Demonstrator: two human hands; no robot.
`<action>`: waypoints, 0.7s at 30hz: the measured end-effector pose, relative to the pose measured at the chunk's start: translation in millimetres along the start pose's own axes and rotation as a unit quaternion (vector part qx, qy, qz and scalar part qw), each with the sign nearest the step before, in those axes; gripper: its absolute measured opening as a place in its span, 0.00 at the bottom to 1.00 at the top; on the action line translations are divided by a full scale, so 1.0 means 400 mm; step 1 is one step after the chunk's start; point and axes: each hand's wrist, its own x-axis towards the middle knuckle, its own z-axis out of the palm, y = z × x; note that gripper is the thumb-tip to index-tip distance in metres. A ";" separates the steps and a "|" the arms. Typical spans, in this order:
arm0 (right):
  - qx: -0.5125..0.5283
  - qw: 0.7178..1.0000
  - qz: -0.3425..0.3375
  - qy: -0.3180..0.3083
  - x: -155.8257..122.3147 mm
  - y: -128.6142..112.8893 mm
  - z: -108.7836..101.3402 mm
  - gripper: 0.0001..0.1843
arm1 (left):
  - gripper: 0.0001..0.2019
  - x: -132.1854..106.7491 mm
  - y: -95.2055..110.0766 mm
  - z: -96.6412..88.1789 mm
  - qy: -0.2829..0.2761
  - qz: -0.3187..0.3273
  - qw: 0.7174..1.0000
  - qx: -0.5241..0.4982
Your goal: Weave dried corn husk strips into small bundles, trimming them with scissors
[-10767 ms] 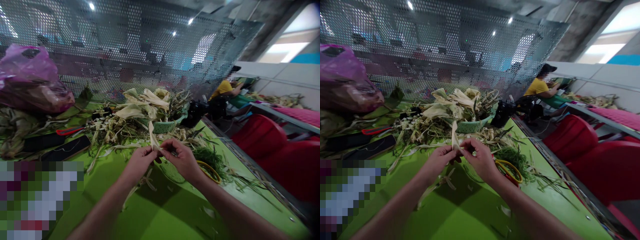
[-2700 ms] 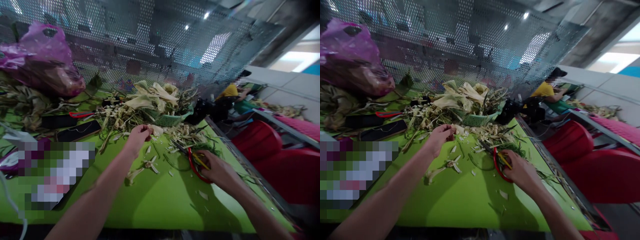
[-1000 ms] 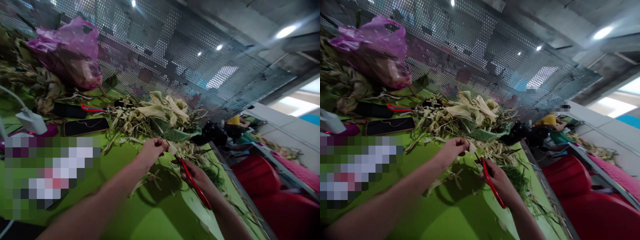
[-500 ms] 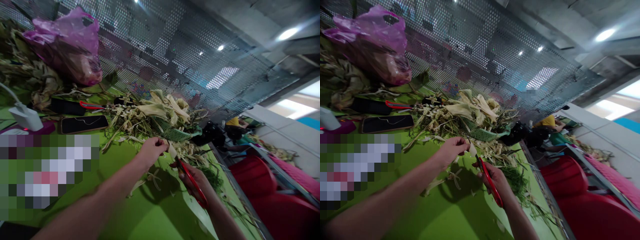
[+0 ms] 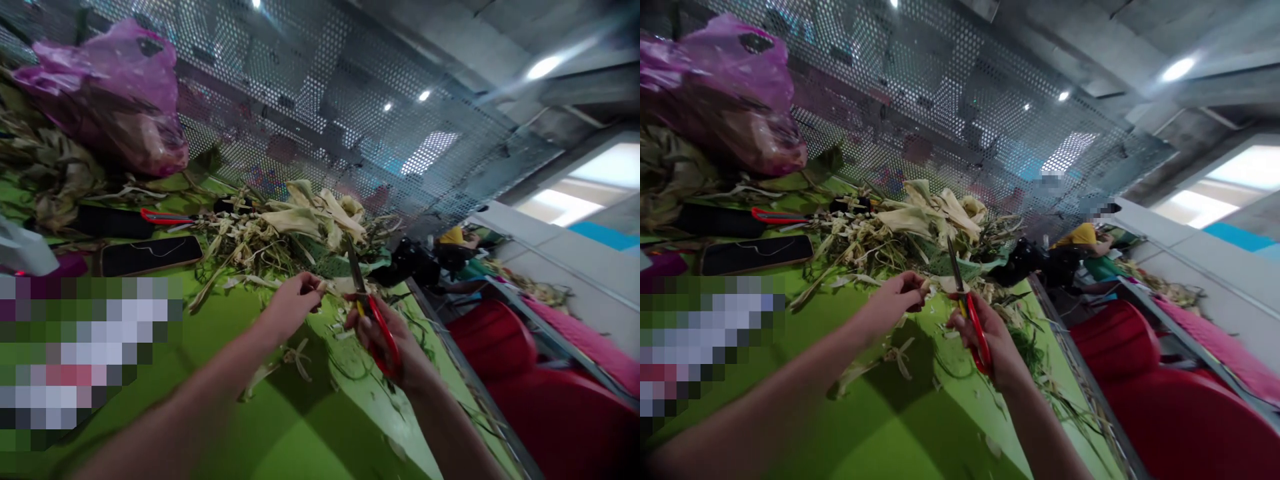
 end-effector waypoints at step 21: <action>0.031 0.996 -0.035 0.078 0.023 0.025 0.028 0.34 | 0.07 -0.007 0.008 0.008 -0.020 0.026 0.985 0.168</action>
